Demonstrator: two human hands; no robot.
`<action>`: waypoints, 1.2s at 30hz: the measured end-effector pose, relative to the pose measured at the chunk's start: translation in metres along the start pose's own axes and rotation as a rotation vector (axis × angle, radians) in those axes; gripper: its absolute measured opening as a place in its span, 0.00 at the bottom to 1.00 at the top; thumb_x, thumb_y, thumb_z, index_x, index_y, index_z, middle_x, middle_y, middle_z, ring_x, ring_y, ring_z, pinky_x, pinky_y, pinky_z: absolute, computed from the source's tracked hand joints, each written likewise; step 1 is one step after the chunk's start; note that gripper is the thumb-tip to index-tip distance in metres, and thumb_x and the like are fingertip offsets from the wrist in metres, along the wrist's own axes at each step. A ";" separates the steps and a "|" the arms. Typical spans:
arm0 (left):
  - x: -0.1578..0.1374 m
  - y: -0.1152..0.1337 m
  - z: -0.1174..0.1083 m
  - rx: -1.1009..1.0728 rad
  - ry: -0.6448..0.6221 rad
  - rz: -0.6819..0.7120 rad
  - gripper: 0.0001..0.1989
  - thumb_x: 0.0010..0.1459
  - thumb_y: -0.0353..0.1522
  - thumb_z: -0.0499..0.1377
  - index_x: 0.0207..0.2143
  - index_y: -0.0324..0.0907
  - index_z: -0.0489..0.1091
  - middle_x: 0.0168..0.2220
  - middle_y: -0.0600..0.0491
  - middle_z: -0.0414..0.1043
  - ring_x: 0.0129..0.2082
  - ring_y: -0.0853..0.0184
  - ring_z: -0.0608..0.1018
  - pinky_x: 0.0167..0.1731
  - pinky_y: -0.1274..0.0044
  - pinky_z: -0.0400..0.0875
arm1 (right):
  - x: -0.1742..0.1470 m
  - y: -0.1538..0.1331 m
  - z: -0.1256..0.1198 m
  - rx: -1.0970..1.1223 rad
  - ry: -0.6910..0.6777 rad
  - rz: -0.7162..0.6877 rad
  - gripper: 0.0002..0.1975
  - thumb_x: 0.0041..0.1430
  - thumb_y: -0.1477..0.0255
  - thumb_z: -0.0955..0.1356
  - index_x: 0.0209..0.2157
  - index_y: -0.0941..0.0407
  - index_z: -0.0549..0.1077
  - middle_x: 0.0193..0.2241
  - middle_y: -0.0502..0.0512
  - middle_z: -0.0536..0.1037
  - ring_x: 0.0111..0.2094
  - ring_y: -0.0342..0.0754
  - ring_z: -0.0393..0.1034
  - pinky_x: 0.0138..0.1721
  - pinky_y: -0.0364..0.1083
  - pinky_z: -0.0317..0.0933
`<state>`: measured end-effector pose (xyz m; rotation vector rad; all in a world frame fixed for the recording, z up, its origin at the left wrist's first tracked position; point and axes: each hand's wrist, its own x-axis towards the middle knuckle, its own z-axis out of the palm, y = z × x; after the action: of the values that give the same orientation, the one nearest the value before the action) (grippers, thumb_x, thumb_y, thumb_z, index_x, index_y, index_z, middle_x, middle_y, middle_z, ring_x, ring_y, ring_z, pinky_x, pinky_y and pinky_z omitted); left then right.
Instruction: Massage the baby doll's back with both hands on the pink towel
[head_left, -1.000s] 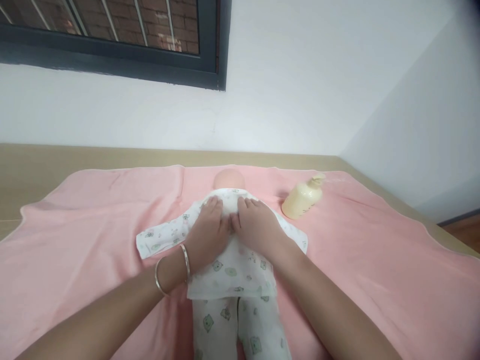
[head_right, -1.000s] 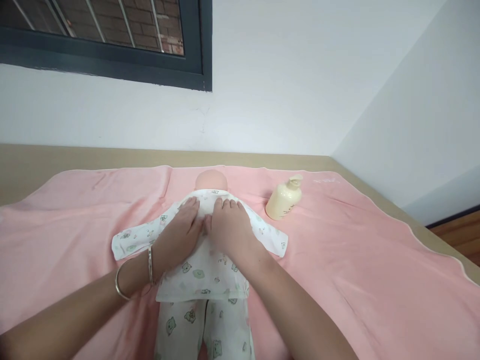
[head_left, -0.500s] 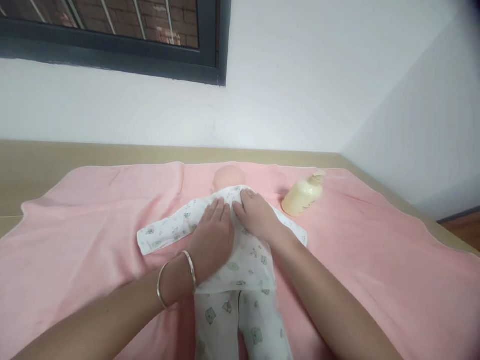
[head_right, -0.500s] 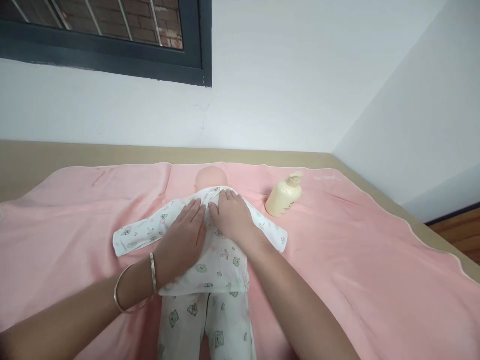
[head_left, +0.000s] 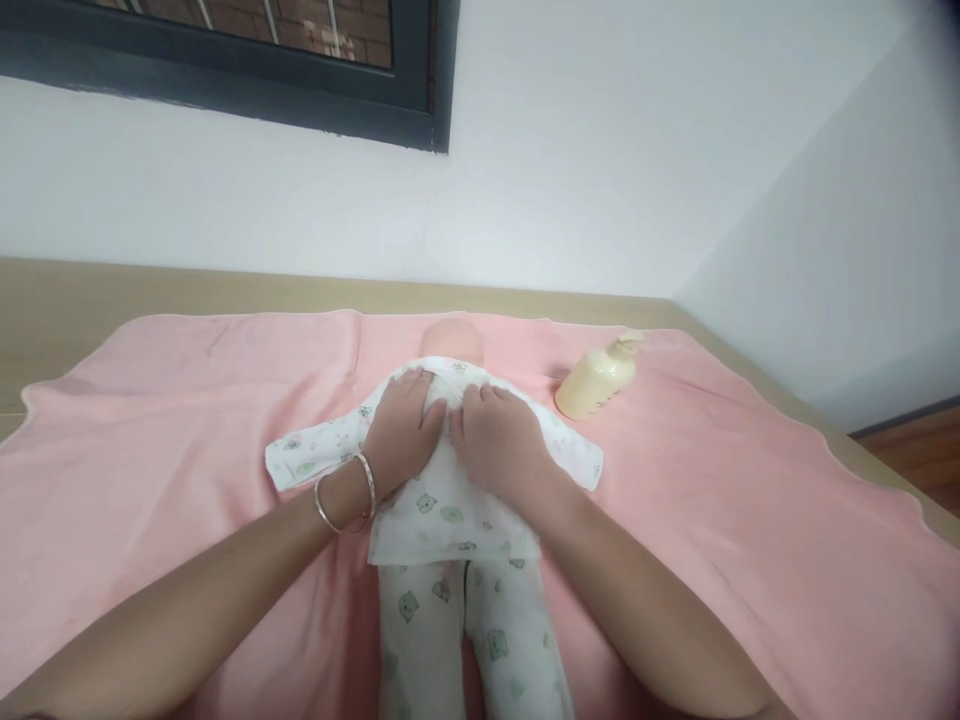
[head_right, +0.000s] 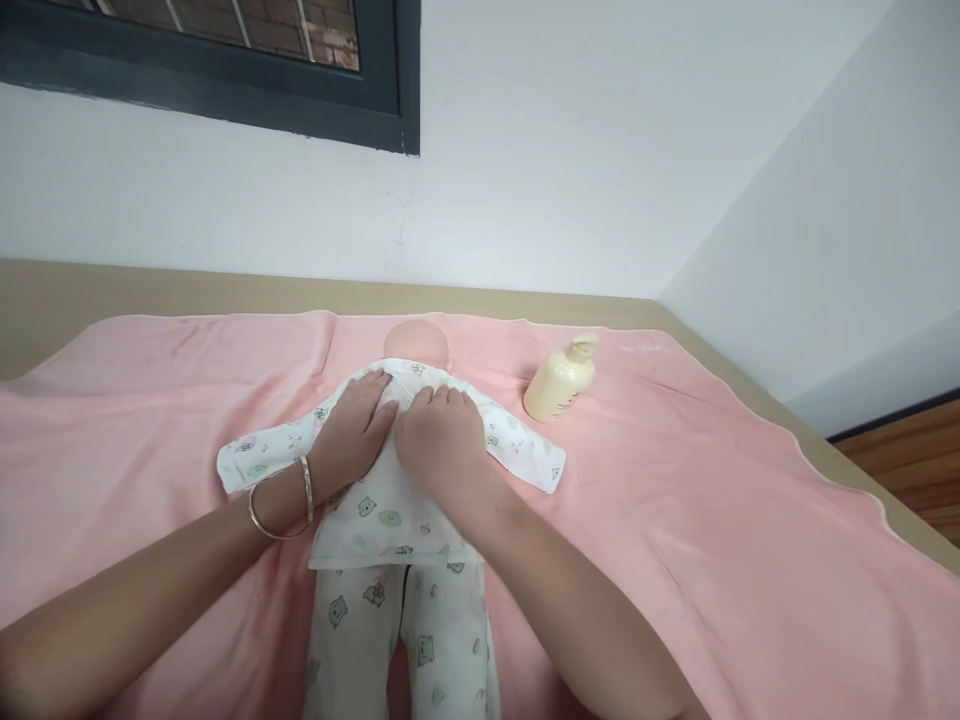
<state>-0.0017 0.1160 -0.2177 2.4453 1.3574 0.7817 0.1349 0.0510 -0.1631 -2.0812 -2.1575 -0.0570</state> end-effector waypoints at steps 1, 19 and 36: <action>-0.001 0.000 0.001 -0.010 0.007 -0.003 0.33 0.67 0.39 0.39 0.64 0.25 0.61 0.65 0.36 0.62 0.67 0.50 0.64 0.70 0.56 0.57 | 0.005 0.005 0.001 0.079 -0.020 0.018 0.19 0.71 0.70 0.57 0.49 0.65 0.74 0.47 0.67 0.79 0.51 0.59 0.72 0.52 0.51 0.65; -0.020 0.029 -0.012 0.169 -0.097 0.019 0.29 0.69 0.32 0.38 0.65 0.27 0.60 0.68 0.37 0.57 0.71 0.48 0.58 0.71 0.55 0.54 | 0.028 0.028 0.013 0.162 -0.094 0.026 0.28 0.73 0.65 0.54 0.63 0.71 0.60 0.66 0.73 0.63 0.66 0.60 0.58 0.65 0.54 0.53; 0.005 0.009 -0.015 0.013 -0.163 -0.024 0.29 0.68 0.38 0.41 0.63 0.29 0.61 0.68 0.37 0.57 0.71 0.50 0.58 0.71 0.52 0.53 | -0.012 -0.005 -0.020 -0.078 -0.102 -0.047 0.15 0.68 0.75 0.58 0.43 0.66 0.74 0.39 0.67 0.78 0.45 0.60 0.73 0.45 0.52 0.63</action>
<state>-0.0014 0.1143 -0.2000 2.4378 1.3325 0.5560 0.1323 0.0366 -0.1440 -2.1190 -2.2989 -0.0406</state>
